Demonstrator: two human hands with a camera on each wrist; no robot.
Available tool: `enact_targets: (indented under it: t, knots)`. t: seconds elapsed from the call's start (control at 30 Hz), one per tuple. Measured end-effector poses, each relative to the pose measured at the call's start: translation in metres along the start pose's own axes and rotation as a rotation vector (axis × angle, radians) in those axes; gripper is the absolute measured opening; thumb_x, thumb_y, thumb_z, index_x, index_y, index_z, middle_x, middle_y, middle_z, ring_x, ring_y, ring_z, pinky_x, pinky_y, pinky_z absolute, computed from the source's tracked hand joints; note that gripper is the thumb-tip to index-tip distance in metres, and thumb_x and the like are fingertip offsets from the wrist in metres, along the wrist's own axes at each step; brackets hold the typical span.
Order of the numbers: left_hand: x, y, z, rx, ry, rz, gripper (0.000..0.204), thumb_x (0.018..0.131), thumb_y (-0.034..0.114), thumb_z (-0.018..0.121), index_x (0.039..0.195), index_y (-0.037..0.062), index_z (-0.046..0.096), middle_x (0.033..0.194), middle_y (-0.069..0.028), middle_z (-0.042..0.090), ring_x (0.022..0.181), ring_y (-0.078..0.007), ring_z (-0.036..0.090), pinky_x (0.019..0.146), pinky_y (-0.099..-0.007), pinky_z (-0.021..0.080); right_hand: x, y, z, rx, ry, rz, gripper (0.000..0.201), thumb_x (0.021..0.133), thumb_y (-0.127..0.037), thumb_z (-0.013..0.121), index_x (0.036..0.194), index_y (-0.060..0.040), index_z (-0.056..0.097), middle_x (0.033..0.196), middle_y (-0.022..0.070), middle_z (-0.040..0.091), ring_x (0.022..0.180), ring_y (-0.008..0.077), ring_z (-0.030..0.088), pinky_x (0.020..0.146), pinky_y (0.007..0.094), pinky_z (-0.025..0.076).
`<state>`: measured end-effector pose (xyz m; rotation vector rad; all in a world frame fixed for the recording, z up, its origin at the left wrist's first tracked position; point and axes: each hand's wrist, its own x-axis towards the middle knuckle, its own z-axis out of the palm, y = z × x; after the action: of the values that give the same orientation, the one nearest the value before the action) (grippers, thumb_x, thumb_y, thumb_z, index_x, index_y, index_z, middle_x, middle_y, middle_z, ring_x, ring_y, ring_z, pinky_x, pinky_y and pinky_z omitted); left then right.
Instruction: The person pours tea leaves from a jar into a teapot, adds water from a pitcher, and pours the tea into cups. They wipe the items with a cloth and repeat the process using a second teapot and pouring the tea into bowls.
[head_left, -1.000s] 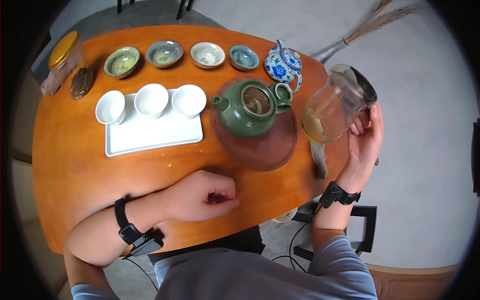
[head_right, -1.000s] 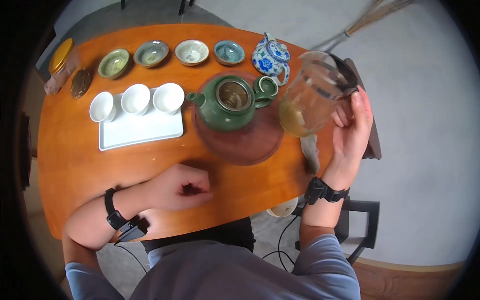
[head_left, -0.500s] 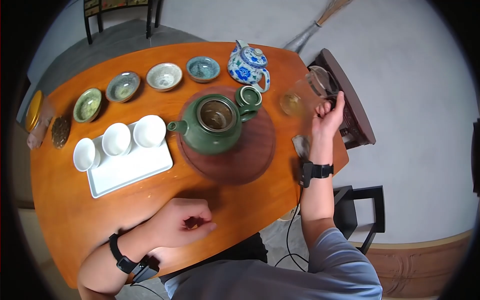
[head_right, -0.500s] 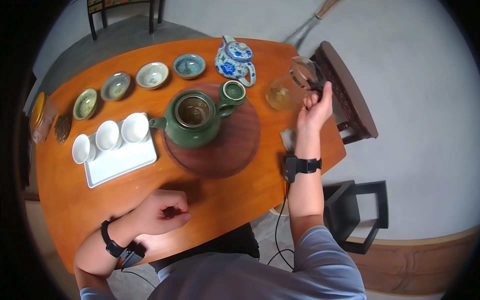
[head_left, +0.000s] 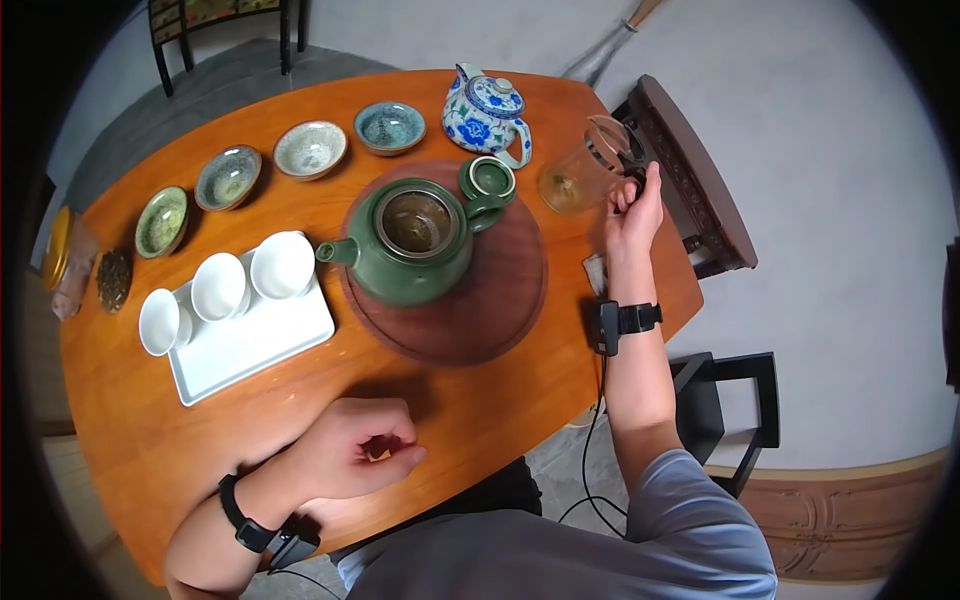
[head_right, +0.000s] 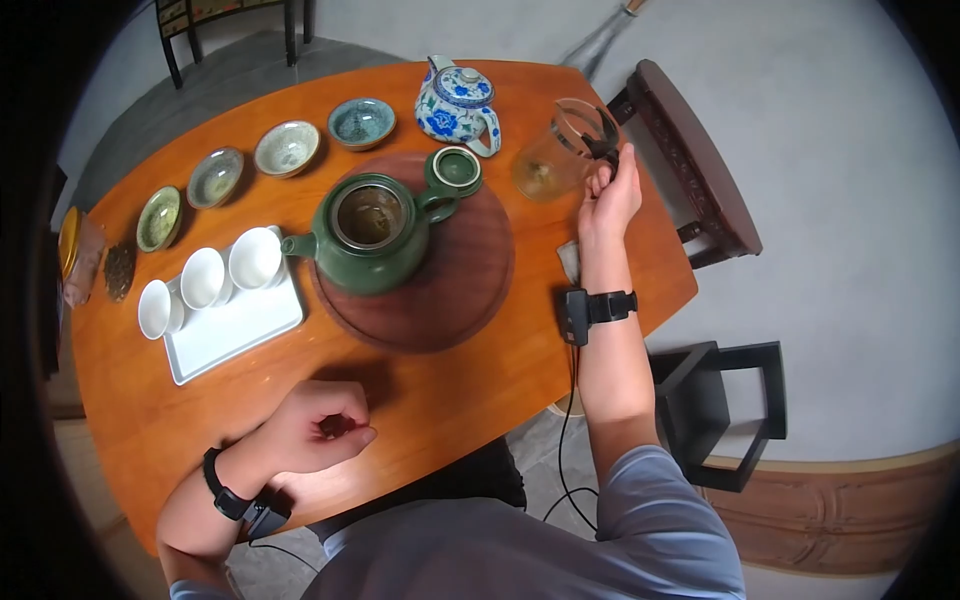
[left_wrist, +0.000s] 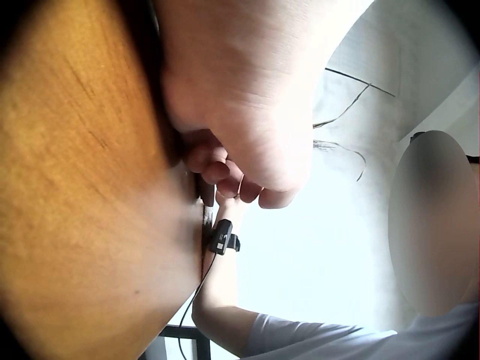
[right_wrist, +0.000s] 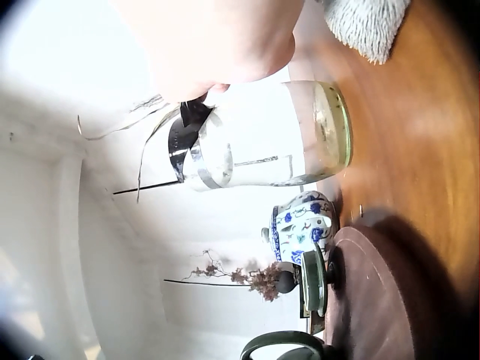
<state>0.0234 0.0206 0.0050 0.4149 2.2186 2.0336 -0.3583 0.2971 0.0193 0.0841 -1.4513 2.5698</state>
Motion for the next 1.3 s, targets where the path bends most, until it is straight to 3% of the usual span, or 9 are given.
enact_targets:
  t: [0.2,0.27,0.3,0.37,0.43,0.5,0.53,0.73,1.3]
  knots:
    - [-0.001,-0.004,0.001,0.027,0.007,0.053,0.016,0.091,0.005,0.076,0.082,0.0033,0.062,0.071,-0.0023,0.055,0.056,-0.0101,0.05,0.05,-0.0266,0.039,-0.001,0.001,-0.002,-0.148,0.018,-0.045,0.025,0.109,-0.031,0.06,0.097,-0.0092,0.061,0.075,-0.0017,0.057,0.068,0.0084,0.048,0.064,0.0258,0.04]
    - [-0.001,-0.001,0.002,0.024,0.01,0.045,0.016,0.091,0.005,0.076,0.082,0.0032,0.062,0.071,-0.0023,0.056,0.056,-0.0102,0.05,0.051,-0.0267,0.039,-0.014,-0.003,0.015,-0.406,0.221,-0.644,0.022,0.11,-0.024,0.055,0.097,-0.007,0.061,0.092,0.0034,0.062,0.087,0.0127,0.057,0.082,0.0284,0.047]
    - [-0.001,0.0,0.001,0.02,0.01,0.037,0.017,0.092,0.005,0.076,0.083,0.0031,0.062,0.071,-0.0023,0.056,0.057,-0.0104,0.05,0.051,-0.0269,0.039,-0.023,-0.016,0.021,-0.526,0.182,-0.795,0.022,0.11,-0.02,0.049,0.098,-0.0055,0.06,0.104,0.0062,0.063,0.102,0.0167,0.057,0.096,0.0332,0.046]
    - [-0.001,-0.003,0.001,0.039,0.011,0.066,0.017,0.092,0.005,0.076,0.083,0.003,0.062,0.071,-0.0023,0.056,0.057,-0.0105,0.05,0.051,-0.0271,0.039,-0.059,-0.044,0.057,-0.231,-0.02,-0.782,0.024,0.111,-0.021,0.045,0.095,-0.0067,0.057,0.097,0.0064,0.06,0.094,0.0181,0.056,0.093,0.0361,0.046]
    - [-0.001,-0.005,0.001,0.055,0.014,0.078,0.017,0.093,0.006,0.075,0.083,0.003,0.061,0.071,-0.0023,0.056,0.058,-0.0107,0.051,0.052,-0.0273,0.04,-0.106,-0.084,0.089,0.036,-0.49,-0.614,0.024,0.111,-0.022,0.044,0.093,-0.0104,0.055,0.084,0.0026,0.056,0.08,0.0165,0.051,0.083,0.0352,0.045]
    - [-0.001,-0.004,0.001,0.044,0.013,0.099,0.018,0.093,0.006,0.075,0.083,0.0032,0.061,0.071,-0.0025,0.056,0.058,-0.0113,0.051,0.052,-0.0287,0.04,-0.155,-0.129,0.112,0.187,-0.849,-0.481,0.03,0.106,-0.017,0.048,0.076,-0.0138,0.044,0.074,-0.002,0.043,0.074,0.0163,0.04,0.073,0.0349,0.038]
    - [0.0,-0.004,0.001,0.051,0.021,0.077,0.018,0.093,0.006,0.075,0.083,0.0032,0.061,0.071,-0.0025,0.056,0.058,-0.0113,0.051,0.052,-0.0287,0.04,-0.181,-0.145,0.124,0.177,-0.789,-0.626,0.02,0.107,-0.023,0.053,0.089,-0.0166,0.059,0.066,-0.0059,0.047,0.063,0.0113,0.044,0.068,0.029,0.038]
    - [-0.001,-0.002,0.001,0.026,0.011,0.08,0.019,0.094,0.005,0.075,0.084,0.0027,0.058,0.073,-0.0034,0.056,0.059,-0.0136,0.051,0.053,-0.0304,0.04,-0.229,-0.201,0.124,0.211,-1.084,-0.927,0.018,0.107,-0.023,0.053,0.092,-0.0151,0.06,0.069,-0.0044,0.049,0.066,0.0119,0.046,0.07,0.0293,0.039]
    - [0.0,-0.003,0.0,-0.008,-0.025,0.071,0.017,0.09,-0.003,0.075,0.084,0.0028,0.06,0.079,-0.0035,0.059,0.06,-0.0129,0.049,0.053,-0.029,0.037,-0.217,-0.201,0.102,0.189,-1.049,-0.988,0.018,0.106,-0.024,0.052,0.099,-0.0109,0.062,0.08,-0.0004,0.056,0.076,0.0136,0.052,0.077,0.0301,0.043]
